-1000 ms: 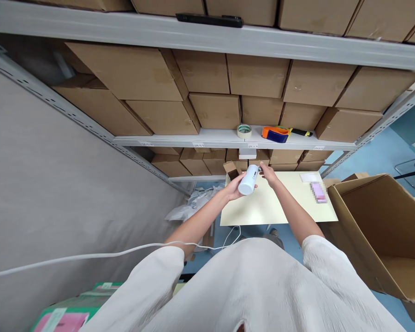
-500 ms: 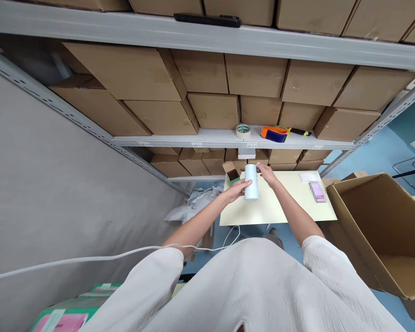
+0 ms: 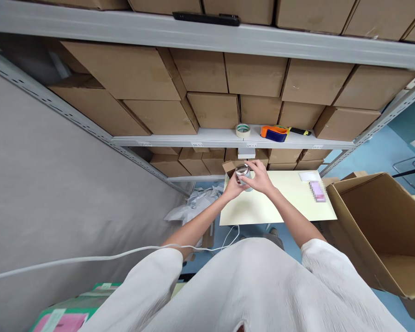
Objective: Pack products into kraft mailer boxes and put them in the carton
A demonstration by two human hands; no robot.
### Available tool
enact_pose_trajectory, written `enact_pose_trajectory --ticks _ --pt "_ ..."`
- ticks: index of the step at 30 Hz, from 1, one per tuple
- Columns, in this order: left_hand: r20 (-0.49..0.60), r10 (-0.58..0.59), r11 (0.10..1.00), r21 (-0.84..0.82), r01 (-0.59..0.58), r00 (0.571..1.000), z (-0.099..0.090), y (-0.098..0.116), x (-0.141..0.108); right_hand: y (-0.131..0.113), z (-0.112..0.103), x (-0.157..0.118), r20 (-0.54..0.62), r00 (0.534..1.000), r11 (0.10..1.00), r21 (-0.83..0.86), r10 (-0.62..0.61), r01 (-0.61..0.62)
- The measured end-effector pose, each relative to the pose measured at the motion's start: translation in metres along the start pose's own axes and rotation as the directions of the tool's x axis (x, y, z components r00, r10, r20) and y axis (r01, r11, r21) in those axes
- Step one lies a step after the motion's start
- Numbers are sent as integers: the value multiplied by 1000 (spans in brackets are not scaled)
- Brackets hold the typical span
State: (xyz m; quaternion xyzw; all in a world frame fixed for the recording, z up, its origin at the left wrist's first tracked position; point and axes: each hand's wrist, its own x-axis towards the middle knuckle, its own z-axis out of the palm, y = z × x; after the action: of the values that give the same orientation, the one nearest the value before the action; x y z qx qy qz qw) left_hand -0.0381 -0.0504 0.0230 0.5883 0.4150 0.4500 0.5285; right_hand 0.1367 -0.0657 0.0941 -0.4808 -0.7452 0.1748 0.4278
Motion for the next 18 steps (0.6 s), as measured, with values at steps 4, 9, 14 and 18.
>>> enact_pose_trajectory --ticks 4,9,14,18 --pt "-66 96 990 113 -88 993 -4 11 -3 -13 0 -2 -2 994 991 -88 -105 104" --pt "-117 175 949 286 -136 978 -12 16 -5 -20 1 -7 1 989 980 -131 -148 147" --pt "-98 273 899 380 -218 957 -19 20 -5 -19 3 -12 24 982 969 -154 -189 191" --pt "-105 239 892 417 -176 965 -21 23 -5 -21 4 -13 36 981 966 -172 -191 194"
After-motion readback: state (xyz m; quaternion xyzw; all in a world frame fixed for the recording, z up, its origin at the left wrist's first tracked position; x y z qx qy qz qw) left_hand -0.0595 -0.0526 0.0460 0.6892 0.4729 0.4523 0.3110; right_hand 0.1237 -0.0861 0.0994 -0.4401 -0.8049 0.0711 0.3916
